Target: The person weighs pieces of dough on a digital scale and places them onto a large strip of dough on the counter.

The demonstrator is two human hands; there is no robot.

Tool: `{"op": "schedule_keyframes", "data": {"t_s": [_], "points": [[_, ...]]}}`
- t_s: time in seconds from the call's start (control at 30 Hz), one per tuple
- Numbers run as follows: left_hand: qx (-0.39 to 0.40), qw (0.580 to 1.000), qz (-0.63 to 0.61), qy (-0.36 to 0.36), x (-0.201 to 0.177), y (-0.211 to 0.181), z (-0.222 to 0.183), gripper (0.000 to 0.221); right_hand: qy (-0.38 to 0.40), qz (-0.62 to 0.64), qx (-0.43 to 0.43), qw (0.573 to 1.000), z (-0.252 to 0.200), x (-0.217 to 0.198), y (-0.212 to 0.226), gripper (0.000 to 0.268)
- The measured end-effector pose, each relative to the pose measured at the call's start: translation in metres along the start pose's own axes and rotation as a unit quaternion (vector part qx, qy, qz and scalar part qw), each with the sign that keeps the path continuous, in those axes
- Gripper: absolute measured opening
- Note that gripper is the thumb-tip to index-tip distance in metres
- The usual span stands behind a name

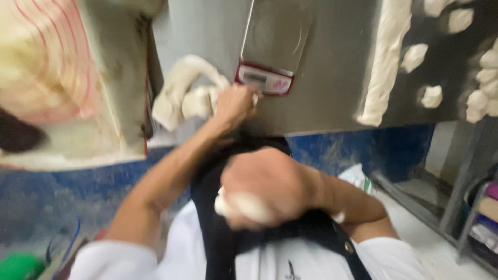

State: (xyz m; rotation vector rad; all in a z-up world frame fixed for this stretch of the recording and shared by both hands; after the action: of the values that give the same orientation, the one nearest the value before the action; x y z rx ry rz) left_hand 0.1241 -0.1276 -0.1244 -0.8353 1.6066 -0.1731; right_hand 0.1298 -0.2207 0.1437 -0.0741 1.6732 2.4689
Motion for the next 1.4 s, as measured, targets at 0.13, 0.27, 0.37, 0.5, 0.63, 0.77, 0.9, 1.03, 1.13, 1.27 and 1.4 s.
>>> {"op": "schedule_keyframes", "data": {"t_s": [0.13,0.27,0.37,0.5,0.63,0.77,0.9,1.03,1.13,1.27,1.4], "points": [[-0.064,0.973,-0.219,0.038,-0.010,0.003,-0.029,0.034,-0.213,-0.183,-0.027,0.959,0.013,-0.063,-0.043,0.043],[-0.047,0.971,-0.230,0.035,-0.002,0.015,-0.042,0.036,-0.185,-0.587,0.133,0.777,-0.028,-0.089,-0.162,0.052],[-0.049,0.959,-0.264,0.090,-0.014,0.005,-0.052,0.066,-0.330,-0.186,0.248,0.891,-0.120,-0.060,-0.202,0.038],[0.033,0.995,-0.098,-0.011,-0.057,-0.048,-0.047,0.074,-0.365,-0.169,0.377,0.834,-0.200,-0.049,-0.217,0.020],[0.157,0.973,-0.094,0.141,-0.080,-0.143,-0.078,0.039,-0.396,-0.181,0.357,0.826,-0.207,-0.064,-0.208,0.016],[0.356,0.842,-0.390,0.115,-0.161,-0.215,-0.142,0.027,-0.378,-0.187,0.341,0.840,-0.177,-0.094,-0.184,0.022],[0.307,0.771,-0.510,0.226,-0.195,-0.210,-0.157,0.017,-0.337,-0.234,0.327,0.851,-0.158,-0.112,-0.170,0.021],[0.260,0.756,-0.561,0.214,-0.195,-0.211,-0.138,0.011,-0.313,-0.268,0.366,0.835,-0.150,-0.117,-0.176,0.021],[0.173,0.820,-0.503,0.214,-0.150,-0.205,-0.112,0.010,-0.318,-0.187,0.331,0.869,-0.142,-0.125,-0.195,0.021],[0.087,0.922,-0.375,-0.034,-0.084,-0.135,-0.024,0.033,-0.349,-0.132,0.284,0.883,-0.130,-0.162,-0.236,0.023],[0.089,0.965,-0.116,-0.219,-0.056,-0.071,0.070,0.083,-0.314,-0.244,0.261,0.880,-0.099,-0.183,-0.284,0.032]]}}
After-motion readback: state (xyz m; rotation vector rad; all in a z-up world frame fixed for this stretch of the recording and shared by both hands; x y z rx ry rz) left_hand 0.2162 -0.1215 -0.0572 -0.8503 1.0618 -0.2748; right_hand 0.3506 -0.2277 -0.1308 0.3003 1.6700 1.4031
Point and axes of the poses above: each hand's wrist, its own z-axis towards the middle knuckle, its own x-axis out of the palm, y = z × x, the point moved 6 cm from there along z, towards the middle knuckle, and after that the axes turned 6 degrees about -x, right-handed, at the moved point
